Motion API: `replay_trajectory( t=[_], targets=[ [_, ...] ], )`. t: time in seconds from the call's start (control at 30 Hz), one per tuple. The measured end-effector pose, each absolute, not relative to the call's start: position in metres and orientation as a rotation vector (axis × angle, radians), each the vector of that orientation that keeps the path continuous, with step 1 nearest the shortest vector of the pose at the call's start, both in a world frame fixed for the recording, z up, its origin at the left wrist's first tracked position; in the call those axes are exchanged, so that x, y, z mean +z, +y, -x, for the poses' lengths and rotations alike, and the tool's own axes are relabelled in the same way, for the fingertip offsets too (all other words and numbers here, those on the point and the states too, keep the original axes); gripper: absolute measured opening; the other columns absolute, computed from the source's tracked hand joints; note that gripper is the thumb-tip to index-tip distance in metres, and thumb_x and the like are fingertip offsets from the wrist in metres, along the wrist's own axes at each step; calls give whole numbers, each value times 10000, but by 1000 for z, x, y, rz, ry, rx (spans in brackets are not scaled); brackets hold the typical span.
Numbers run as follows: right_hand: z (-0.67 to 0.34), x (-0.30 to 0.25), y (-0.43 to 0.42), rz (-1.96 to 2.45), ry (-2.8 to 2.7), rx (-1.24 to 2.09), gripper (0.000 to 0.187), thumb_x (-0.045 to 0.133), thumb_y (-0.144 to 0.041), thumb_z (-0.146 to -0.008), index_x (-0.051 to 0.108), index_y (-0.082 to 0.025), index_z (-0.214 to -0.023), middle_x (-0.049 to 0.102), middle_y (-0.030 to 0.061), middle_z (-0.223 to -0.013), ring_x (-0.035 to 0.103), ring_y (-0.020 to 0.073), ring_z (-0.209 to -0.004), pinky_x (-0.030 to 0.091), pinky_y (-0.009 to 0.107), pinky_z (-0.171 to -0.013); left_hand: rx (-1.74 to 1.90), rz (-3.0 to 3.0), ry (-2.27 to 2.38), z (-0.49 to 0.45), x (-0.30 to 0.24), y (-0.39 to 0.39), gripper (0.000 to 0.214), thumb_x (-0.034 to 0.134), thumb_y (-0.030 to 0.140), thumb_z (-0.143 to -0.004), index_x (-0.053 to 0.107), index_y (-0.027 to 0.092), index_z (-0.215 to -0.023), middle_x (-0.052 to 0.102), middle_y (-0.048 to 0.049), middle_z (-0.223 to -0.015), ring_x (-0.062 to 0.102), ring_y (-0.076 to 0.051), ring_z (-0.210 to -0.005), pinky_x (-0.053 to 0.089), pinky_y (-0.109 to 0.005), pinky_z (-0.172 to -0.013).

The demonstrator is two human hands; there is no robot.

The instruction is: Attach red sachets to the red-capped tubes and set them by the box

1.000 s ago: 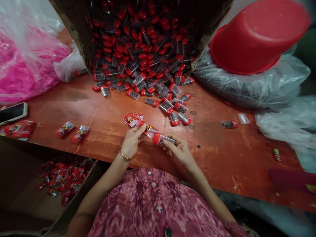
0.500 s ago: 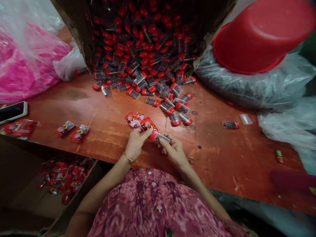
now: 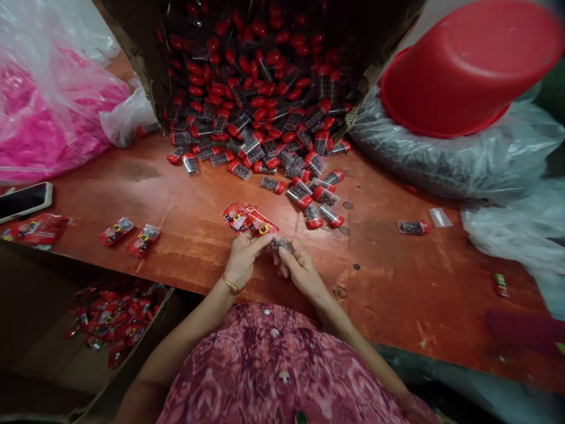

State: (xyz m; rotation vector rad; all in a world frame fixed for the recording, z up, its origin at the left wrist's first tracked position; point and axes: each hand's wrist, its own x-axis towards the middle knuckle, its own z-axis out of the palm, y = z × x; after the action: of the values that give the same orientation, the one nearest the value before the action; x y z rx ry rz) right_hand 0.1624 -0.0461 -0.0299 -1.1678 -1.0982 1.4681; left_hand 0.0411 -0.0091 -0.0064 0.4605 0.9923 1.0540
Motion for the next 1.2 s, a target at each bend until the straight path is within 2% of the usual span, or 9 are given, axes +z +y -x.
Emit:
replay_trajectory(
  t=[0.23,0.4,0.53,0.73,0.87,0.97,1.07,1.13,1.2],
  targets=[
    [-164,-25,-41,1191,-1215,1350,241,525,-440,-834,505,-203,-867,500,-55,-626,418,63,-474,346,193,-442,1038,-531,968,-40,-8,-7,286,803,262,-508,637,125,-696,643,6,-664,577,-107,-640,449,-231,-637],
    [-155,-22,-44,1124,-1078,1496,336,555,-506,-788,523,-197,-916,577,-42,-657,457,53,-407,397,206,-441,1080,-492,997,-40,-9,-10,374,794,390,-533,646,122,-748,641,-8,-656,540,-93,-551,417,-211,-496],
    [-150,-25,-41,1176,-1035,1475,384,596,-570,-718,515,-197,-761,582,-40,-595,473,63,-381,371,199,-398,1009,-505,956,-47,-11,-14,411,785,446,-528,648,117,-731,622,1,-615,458,-62,-438,342,-190,-364],
    [-149,-37,-24,1417,-1273,1067,469,643,-610,-642,431,-206,-533,450,-63,-440,389,71,-388,318,206,-402,880,-322,878,-39,-7,-14,334,824,359,-497,656,140,-685,656,12,-625,590,-88,-571,481,-192,-571],
    [-155,-31,-6,1428,-1794,591,405,633,-588,-683,552,-192,-656,582,-3,-579,496,122,-543,393,252,-556,766,-279,967,-12,-4,-14,228,744,253,-655,675,153,-848,715,-29,-750,657,-140,-660,521,-264,-669],
    [-168,-24,17,1545,-1941,213,415,587,-561,-745,607,-161,-855,663,98,-853,551,220,-807,405,351,-757,954,-180,1076,20,-5,-5,94,638,260,-771,658,173,-800,720,-21,-764,666,-127,-673,519,-243,-654],
    [-185,-27,41,1832,-1896,-62,346,520,-387,-835,582,-130,-1059,609,168,-1126,485,301,-1009,315,466,-884,1396,-18,1152,53,-7,11,252,525,366,-850,608,197,-684,686,34,-659,640,-63,-622,505,-182,-681],
    [-194,-34,50,1901,-1944,-104,280,450,-205,-852,578,-146,-1094,604,150,-1171,462,304,-1055,238,510,-940,1640,12,1153,65,-9,19,352,450,472,-863,607,205,-695,693,24,-708,646,-54,-688,497,-169,-736],
    [-200,-41,49,1839,-2054,-70,342,385,-71,-825,591,-174,-1077,630,107,-1155,477,272,-1052,182,508,-988,1673,-45,1173,66,-11,22,409,426,543,-842,623,199,-743,703,-14,-790,654,-79,-775,497,-191,-771]
  ],
)
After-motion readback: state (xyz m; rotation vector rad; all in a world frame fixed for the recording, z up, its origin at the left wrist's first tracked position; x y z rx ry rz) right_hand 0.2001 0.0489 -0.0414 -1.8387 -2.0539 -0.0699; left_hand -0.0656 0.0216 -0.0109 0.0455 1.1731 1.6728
